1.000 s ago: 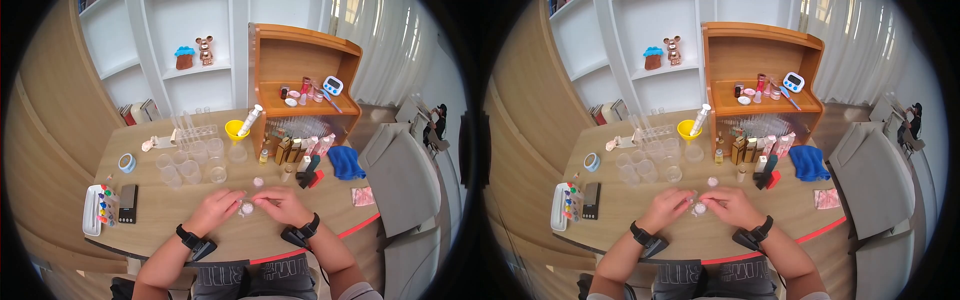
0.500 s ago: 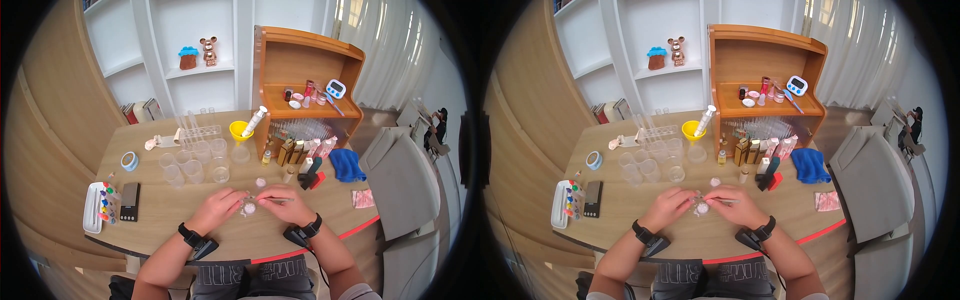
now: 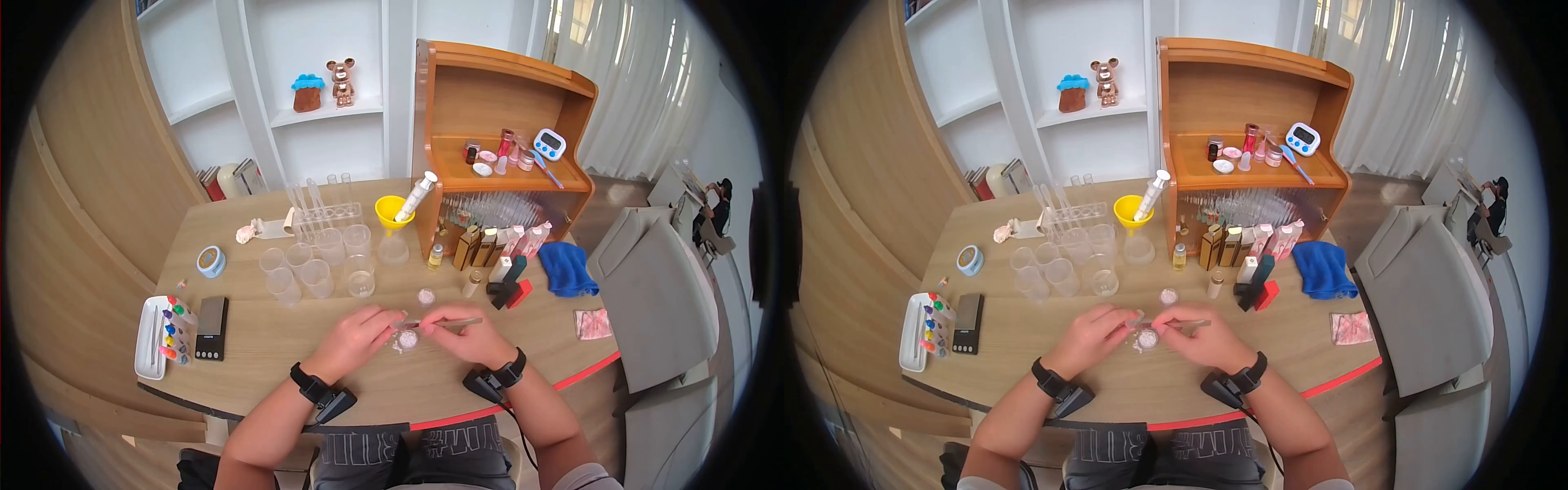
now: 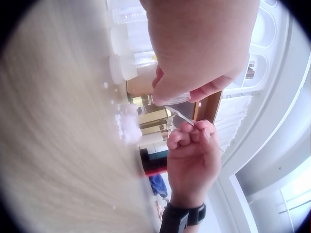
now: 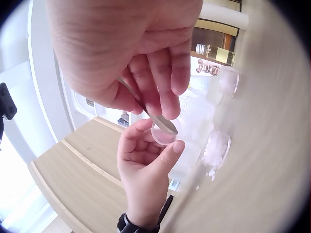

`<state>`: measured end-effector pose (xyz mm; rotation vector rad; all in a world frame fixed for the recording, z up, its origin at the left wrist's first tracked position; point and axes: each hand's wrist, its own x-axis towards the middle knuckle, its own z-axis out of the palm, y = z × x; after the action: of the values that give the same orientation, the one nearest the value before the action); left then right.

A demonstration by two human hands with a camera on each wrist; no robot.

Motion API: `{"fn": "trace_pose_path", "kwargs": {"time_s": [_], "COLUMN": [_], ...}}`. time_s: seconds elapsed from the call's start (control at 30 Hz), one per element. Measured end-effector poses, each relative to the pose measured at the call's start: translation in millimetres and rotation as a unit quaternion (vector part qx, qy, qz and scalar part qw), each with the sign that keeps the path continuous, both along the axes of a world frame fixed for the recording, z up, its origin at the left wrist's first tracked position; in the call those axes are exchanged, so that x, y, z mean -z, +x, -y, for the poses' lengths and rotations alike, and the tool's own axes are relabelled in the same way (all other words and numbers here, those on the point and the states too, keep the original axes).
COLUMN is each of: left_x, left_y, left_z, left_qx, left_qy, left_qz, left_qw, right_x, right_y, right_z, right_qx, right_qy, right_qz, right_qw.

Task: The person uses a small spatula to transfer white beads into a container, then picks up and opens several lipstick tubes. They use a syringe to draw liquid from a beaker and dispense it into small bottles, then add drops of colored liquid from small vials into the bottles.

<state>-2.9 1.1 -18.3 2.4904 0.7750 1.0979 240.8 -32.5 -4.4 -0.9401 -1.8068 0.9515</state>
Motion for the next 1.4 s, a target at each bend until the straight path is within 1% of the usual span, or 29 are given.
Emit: {"fn": "trace_pose_path", "kwargs": {"time_s": [0.07,0.1,0.17,0.27,0.3,0.37,0.47,0.57,0.67,0.7,0.77,0.87,0.97,1.07,1.17,1.27,1.3,1.4], "left_x": [0,2,8,4,4,3,-7,-20,-31,-28,-9,6,2,-3,-34,-22,-20,-12], "left_y": [0,0,1,3,2,-2,-13,-32,-44,-47,-51,-51,-45,-38,-14,-3,-2,0], "left_z": [0,0,-2,-3,-2,-6,-6,-5,2,4,6,4,4,3,15,8,6,-5], "left_qx": [-0.003,-0.002,0.001,-0.024,-0.041,-0.070,-0.097,-0.103,-0.167,-0.191,-0.236,-0.259,-0.267,-0.293,-0.282,-0.262,-0.261,-0.256], "left_qy": [0.001,-0.020,-0.060,-0.068,-0.101,-0.161,-0.297,-0.337,-0.308,-0.294,-0.266,-0.252,-0.244,-0.174,-0.155,-0.146,-0.145,-0.142], "left_qz": [-0.005,0.008,0.034,0.100,0.122,0.164,0.133,0.056,-0.045,-0.061,-0.092,-0.124,-0.137,-0.169,-0.208,-0.214,-0.216,-0.202], "left_qw": [1.000,1.000,0.998,0.992,0.987,0.971,0.940,0.934,0.935,0.935,0.930,0.924,0.922,0.925,0.924,0.930,0.930,0.935], "right_x": [-1,-2,4,17,19,19,24,29,28,27,27,27,25,20,22,33,32,19], "right_y": [0,1,1,1,1,2,4,5,4,4,5,7,8,7,6,6,4,3], "right_z": [-2,-2,-5,-9,-11,-14,-20,-24,-24,-24,-25,-25,-25,-23,-25,-28,-27,-20], "right_qx": [0.004,0.007,0.022,0.039,0.042,0.036,0.030,0.021,0.010,0.007,0.010,0.014,0.021,0.019,0.018,0.005,-0.003,0.018], "right_qy": [0.003,0.005,-0.057,-0.131,-0.149,-0.153,-0.169,-0.203,-0.220,-0.222,-0.223,-0.225,-0.226,-0.221,-0.211,-0.204,-0.202,-0.244], "right_qz": [0.005,0.007,-0.042,-0.130,-0.162,-0.178,-0.192,-0.182,-0.172,-0.169,-0.142,-0.130,-0.129,-0.127,-0.115,-0.116,-0.118,-0.106], "right_qw": [1.000,1.000,0.997,0.982,0.975,0.971,0.966,0.962,0.960,0.960,0.964,0.966,0.965,0.967,0.971,0.972,0.972,0.964]}}
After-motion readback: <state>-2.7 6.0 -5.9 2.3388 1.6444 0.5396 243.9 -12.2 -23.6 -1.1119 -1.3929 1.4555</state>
